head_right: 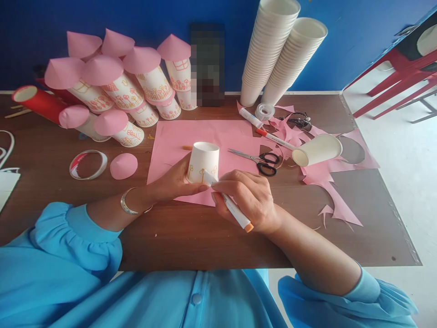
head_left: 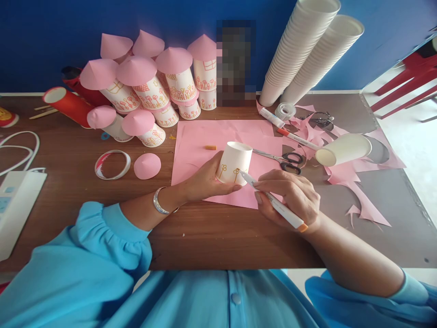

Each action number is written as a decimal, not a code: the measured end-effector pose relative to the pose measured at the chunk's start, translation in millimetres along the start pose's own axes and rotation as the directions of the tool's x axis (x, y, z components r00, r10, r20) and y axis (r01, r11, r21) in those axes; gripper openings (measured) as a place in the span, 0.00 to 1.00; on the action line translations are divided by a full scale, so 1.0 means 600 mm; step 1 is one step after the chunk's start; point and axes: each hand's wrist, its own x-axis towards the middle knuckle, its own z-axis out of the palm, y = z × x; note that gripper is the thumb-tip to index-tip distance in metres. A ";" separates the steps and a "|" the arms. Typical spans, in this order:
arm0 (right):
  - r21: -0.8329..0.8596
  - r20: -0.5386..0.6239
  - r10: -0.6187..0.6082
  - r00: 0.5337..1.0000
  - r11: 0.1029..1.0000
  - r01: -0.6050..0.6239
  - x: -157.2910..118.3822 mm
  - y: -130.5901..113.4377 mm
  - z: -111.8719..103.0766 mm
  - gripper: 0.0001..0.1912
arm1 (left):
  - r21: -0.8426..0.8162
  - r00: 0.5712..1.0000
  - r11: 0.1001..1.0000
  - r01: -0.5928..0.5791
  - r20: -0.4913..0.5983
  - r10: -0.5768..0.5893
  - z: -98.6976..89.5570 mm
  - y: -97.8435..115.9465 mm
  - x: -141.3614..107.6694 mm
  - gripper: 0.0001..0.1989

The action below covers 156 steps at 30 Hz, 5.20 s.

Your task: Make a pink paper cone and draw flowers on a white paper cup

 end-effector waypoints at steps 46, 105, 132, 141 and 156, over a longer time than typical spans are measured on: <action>-0.024 0.000 -0.011 1.000 1.000 0.011 0.002 -0.002 0.000 0.09 | 0.011 0.999 1.000 0.000 -0.033 0.000 0.000 0.006 0.003 0.26; 0.011 -0.012 0.092 0.996 0.996 -0.091 -0.016 0.021 0.014 0.33 | -0.402 0.999 0.916 -0.017 0.034 0.033 -0.021 -0.014 -0.002 0.30; -0.043 0.059 0.081 0.995 0.996 -0.078 -0.023 0.027 0.023 0.39 | -0.235 0.992 0.971 -0.049 0.104 0.075 -0.019 -0.018 0.001 0.37; -0.060 -0.080 0.000 0.997 0.998 -0.005 -0.017 0.013 -0.003 0.21 | -0.243 0.999 0.969 -0.045 0.013 0.049 -0.023 -0.030 0.002 0.36; -0.051 -0.045 0.075 0.996 0.996 -0.077 -0.020 0.015 0.007 0.24 | 0.062 0.977 0.988 -0.142 -0.149 0.150 -0.015 -0.026 0.005 0.40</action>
